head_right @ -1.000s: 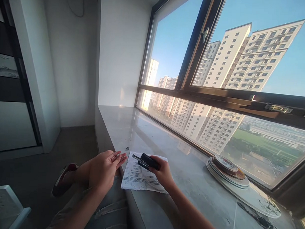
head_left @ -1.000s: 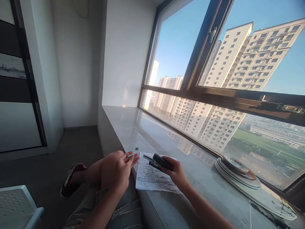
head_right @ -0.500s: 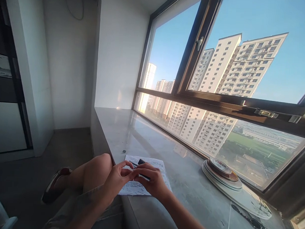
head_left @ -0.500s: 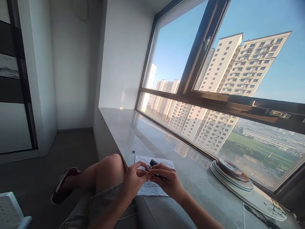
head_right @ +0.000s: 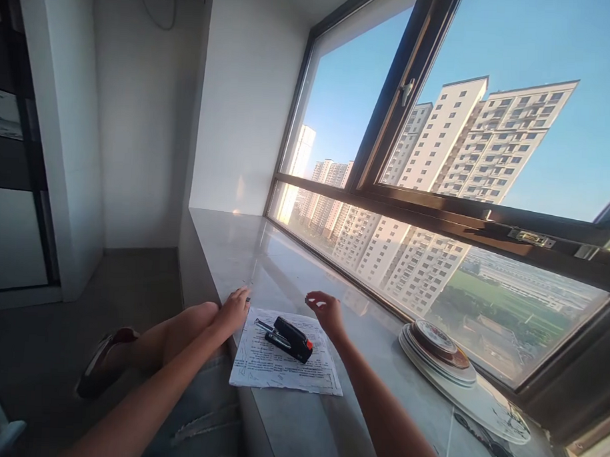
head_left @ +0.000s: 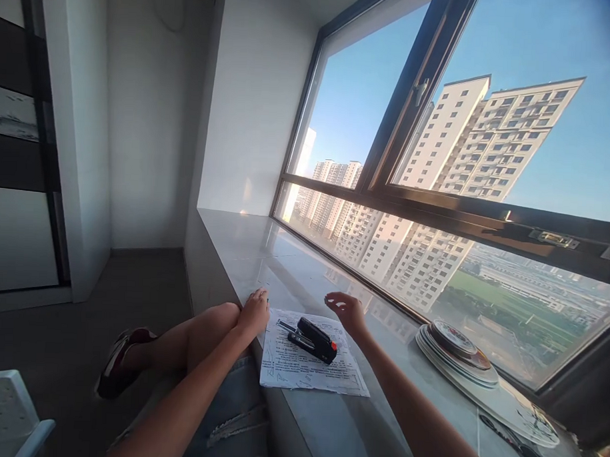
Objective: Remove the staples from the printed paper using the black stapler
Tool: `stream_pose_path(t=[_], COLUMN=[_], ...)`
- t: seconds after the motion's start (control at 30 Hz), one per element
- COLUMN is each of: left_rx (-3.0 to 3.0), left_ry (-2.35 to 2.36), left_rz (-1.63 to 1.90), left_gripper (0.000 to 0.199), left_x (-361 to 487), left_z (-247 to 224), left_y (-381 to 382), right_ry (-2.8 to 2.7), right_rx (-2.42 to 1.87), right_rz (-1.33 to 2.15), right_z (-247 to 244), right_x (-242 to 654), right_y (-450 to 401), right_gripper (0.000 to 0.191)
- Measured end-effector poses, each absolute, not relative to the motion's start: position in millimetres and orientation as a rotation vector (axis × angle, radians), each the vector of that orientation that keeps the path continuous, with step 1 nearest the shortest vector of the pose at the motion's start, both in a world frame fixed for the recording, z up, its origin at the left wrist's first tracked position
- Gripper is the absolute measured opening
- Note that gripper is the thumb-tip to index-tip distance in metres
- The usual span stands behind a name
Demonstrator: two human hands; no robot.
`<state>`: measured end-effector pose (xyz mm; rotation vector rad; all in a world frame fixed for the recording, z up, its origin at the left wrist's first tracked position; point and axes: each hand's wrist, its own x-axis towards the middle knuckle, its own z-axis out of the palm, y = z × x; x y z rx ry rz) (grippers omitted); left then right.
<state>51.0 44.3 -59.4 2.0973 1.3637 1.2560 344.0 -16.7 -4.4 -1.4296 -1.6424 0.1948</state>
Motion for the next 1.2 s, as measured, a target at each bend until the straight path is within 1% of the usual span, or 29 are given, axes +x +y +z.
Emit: stream_pose_path(t=[0.1,0.27,0.33,0.47,0.6,0.77,0.87,0.97,1.1,1.2], left_rx=[2.141,2.18,2.176,2.145,2.08,2.068,1.987,1.95,2.083,2.152], left_ry=[1.399,1.447,1.461,1.447,1.381,1.174,0.983,0.899,0.84,0.912], left_rz=[1.196,1.123,1.129,1.203,1.318,1.368,1.42,1.43,1.361,1.287], left_gripper=[0.036,0.024,0.022,0.017,0.024,0.04,0.04,0.039,0.036,0.035], left_x=[59.1,58.1,55.4,50.9,49.4,44.4,37.4,33.0,31.5,31.4], left_z=[-73.2,-77.0,-75.9,-74.3,-73.9,-70.0,-65.8,-61.6,-55.3,-50.4], left_y=[57.9,58.6,56.8,49.6,31.7,1.7,-11.0,-17.7,-21.8,-25.3], right_ry=[-1.64,-1.651,-1.642,-1.547,-1.528,-1.715,-1.791,-1.796,-1.841,-1.884], right_rx=[-1.546,-1.626,-1.632,-1.617,-1.551,-1.469,-1.456,-1.478,-1.428,-1.387], right_rz=[0.231,0.249,0.233,0.145,0.158,0.283,0.301,0.242,0.235,0.277], right_z=[-24.1,-46.4,-46.0,-32.0,-24.5,-36.9,-41.8,-41.6,-37.9,-36.2], right_x=[355.6,357.4,356.8,350.0,324.8,290.5,284.8,285.7,285.3,284.1], right_y=[7.8,20.9,17.5,-10.8,-64.0,-104.1,-104.8,-103.5,-107.4,-110.4], right_gripper=[0.029,0.02,0.023,0.036,0.045,0.044,0.041,0.037,0.034,0.033])
